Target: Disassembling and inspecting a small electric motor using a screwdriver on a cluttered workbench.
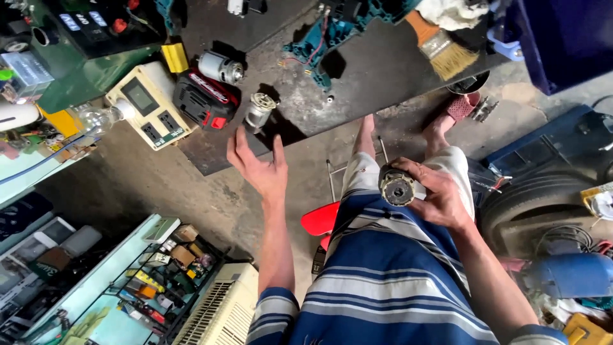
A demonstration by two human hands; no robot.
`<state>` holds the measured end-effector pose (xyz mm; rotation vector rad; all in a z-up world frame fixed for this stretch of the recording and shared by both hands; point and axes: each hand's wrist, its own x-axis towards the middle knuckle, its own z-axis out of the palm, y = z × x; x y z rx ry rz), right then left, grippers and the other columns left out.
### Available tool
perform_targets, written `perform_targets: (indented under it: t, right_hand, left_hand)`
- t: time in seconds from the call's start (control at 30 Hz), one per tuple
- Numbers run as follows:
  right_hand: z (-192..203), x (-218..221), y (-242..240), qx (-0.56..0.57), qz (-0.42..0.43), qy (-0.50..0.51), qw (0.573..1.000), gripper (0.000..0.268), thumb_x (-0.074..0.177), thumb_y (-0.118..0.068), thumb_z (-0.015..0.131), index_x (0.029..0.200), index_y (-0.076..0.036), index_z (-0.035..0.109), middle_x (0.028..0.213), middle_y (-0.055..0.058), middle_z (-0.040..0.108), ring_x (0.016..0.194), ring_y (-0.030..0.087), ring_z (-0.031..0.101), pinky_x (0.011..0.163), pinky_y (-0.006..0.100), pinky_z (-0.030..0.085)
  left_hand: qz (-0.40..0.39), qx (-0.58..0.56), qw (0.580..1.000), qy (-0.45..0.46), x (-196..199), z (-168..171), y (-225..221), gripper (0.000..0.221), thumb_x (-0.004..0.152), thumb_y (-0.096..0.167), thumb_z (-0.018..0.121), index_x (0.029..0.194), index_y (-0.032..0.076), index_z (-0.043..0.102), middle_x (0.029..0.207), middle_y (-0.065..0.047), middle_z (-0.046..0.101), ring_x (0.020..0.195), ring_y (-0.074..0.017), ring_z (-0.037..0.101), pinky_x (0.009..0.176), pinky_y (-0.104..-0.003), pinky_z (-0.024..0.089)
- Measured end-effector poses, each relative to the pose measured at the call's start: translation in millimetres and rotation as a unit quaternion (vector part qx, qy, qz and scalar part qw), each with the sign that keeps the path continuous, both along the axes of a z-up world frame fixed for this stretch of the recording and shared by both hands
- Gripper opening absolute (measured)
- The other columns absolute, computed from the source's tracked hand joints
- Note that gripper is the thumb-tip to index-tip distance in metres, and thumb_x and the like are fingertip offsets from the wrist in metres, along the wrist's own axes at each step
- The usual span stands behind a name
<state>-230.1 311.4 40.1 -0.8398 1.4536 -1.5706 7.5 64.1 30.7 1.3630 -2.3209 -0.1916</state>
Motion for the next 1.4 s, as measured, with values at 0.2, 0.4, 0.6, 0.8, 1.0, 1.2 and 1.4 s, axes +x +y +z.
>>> perform_targets:
  t: [0.2,0.4,0.6,0.8,1.0,1.2,1.4]
  right_hand:
    - [-11,-9,20,-0.003,-0.007,-0.013,1.0,0.05,0.084,-0.019,0.082,0.121,0.011,0.067,0.115,0.031,0.07,0.11,0.046,0.071,0.09,0.052,0.055]
    - [-41,-10,31,0.029,0.003,-0.023,0.999,0.053,0.082,-0.016,0.085,0.124,0.01,0.068,0.114,0.028,0.072,0.107,0.039,0.072,0.088,0.049,0.057]
    - [-42,1,20,0.027,-0.011,-0.01,1.0,0.053,0.086,-0.024,0.08,0.125,0.01,0.069,0.103,0.027,0.075,0.087,0.034,0.076,0.073,0.047,0.061]
    - [9,34,0,0.067,-0.003,0.061,0.996,0.067,0.08,-0.011,0.088,0.136,0.011,0.06,0.087,0.025,0.075,0.068,0.034,0.076,0.052,0.039,0.061]
    - [43,63,-26,0.052,0.065,0.052,0.995,0.069,0.085,-0.011,0.084,0.141,0.014,0.052,0.1,0.027,0.074,0.076,0.034,0.078,0.058,0.044,0.066]
    - [54,81,-34,0.052,0.104,0.094,0.989,0.062,0.085,-0.01,0.083,0.14,0.005,0.058,0.101,0.021,0.077,0.084,0.033,0.079,0.066,0.047,0.066]
    - [45,63,-40,0.24,0.076,0.242,0.937,0.039,0.088,-0.034,0.076,0.122,-0.015,0.073,0.115,0.004,0.079,0.089,0.022,0.078,0.076,0.036,0.057]
  left_hand:
    - [-0.006,0.237,0.954,0.185,-15,3,132,0.053,0.087,0.013,0.084,0.131,-0.002,0.058,0.118,-0.018,0.055,0.1,-0.0275,0.058,0.098,-0.043,0.046]
    - [-0.12,0.568,0.733,0.356,-96,-11,195,0.106,0.068,0.037,0.09,0.153,0.0,0.039,0.158,-0.023,0.04,0.145,-0.0291,0.035,0.115,-0.041,0.026]
    - [-0.149,0.546,0.668,0.483,-108,-43,192,0.079,0.089,0.017,0.082,0.148,-0.008,0.037,0.131,-0.03,0.061,0.119,-0.0356,0.064,0.103,-0.052,0.048]
    - [-0.108,0.525,0.694,0.481,-88,7,171,0.065,0.092,0.024,0.078,0.143,-0.003,0.048,0.125,-0.022,0.068,0.119,-0.0227,0.064,0.1,-0.042,0.052]
    - [-0.011,0.546,0.695,0.468,-56,23,132,0.032,0.094,0.016,0.075,0.121,0.001,0.066,0.103,-0.017,0.075,0.096,-0.0237,0.073,0.084,-0.043,0.061]
    - [0.168,0.664,0.656,0.317,-8,30,113,0.106,0.086,0.047,0.086,0.16,-0.002,0.026,0.158,-0.033,0.023,0.145,-0.049,0.035,0.119,-0.061,0.037]
    - [0.037,0.591,0.73,0.34,11,52,72,0.028,0.081,0.02,0.078,0.107,0.008,0.076,0.1,0.0,0.076,0.093,-0.0126,0.066,0.086,-0.03,0.052]
